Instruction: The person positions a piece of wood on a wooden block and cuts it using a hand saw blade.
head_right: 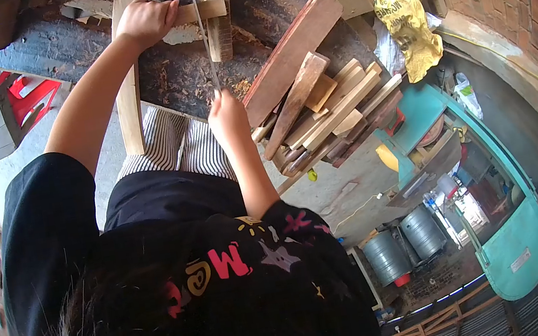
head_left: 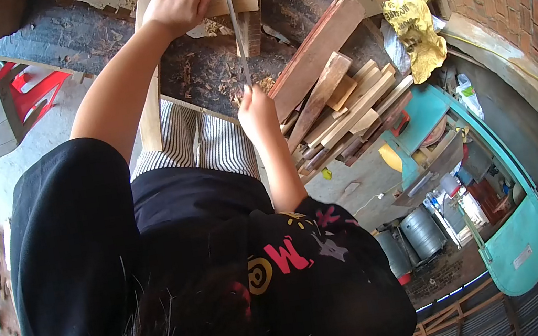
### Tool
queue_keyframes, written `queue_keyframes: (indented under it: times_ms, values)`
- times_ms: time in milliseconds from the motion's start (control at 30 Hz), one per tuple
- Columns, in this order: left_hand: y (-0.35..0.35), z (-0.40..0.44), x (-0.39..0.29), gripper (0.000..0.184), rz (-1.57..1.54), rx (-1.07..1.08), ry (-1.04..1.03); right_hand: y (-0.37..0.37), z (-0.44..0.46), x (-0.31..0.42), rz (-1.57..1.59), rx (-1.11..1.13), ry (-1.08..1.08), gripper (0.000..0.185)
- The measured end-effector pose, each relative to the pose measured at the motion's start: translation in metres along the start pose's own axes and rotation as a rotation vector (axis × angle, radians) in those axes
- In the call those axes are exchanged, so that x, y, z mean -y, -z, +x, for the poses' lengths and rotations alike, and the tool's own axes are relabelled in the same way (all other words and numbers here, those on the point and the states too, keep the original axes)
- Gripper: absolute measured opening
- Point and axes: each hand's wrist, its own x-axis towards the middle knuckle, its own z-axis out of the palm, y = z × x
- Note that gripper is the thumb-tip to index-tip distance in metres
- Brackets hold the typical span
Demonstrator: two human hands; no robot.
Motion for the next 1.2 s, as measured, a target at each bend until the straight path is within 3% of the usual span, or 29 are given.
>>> queue_keyframes:
  times_ms: [67,233,300,400,533,733,867,1100,1200]
  values:
    - [0.0,-0.002,-0.001,0.044,0.001,0.014,-0.001,-0.003,-0.006,-0.006,-0.086,-0.043,0.043,0.023]
    - [0.001,-0.002,-0.001,0.044,-0.054,-0.051,0.008,0.004,0.045,0.039,0.032,0.066,-0.01,0.02]
    - [-0.001,-0.002,0.0,0.044,-0.027,-0.024,0.008,-0.002,0.07,0.048,-0.098,-0.159,0.225,0.02]
    - [0.0,-0.002,0.0,0.044,-0.004,-0.023,0.008,0.011,0.048,0.043,0.032,0.018,0.065,0.021]
    - [-0.003,-0.001,0.002,0.043,-0.01,-0.043,-0.01,0.013,0.01,0.015,-0.058,0.085,0.006,0.02]
    - [0.0,-0.001,0.001,0.043,-0.003,-0.001,0.008,0.004,0.063,0.043,0.056,-0.014,0.084,0.021]
    - [0.004,-0.001,-0.002,0.043,0.019,0.02,-0.003,-0.009,0.084,0.052,-0.033,-0.158,0.192,0.022]
    - [0.01,0.007,-0.001,0.044,-0.127,0.09,0.083,-0.012,0.083,0.049,-0.015,-0.194,0.179,0.025]
    - [0.014,0.015,-0.011,0.049,-0.096,0.194,0.265,-0.013,0.082,0.049,-0.002,-0.195,0.171,0.025]
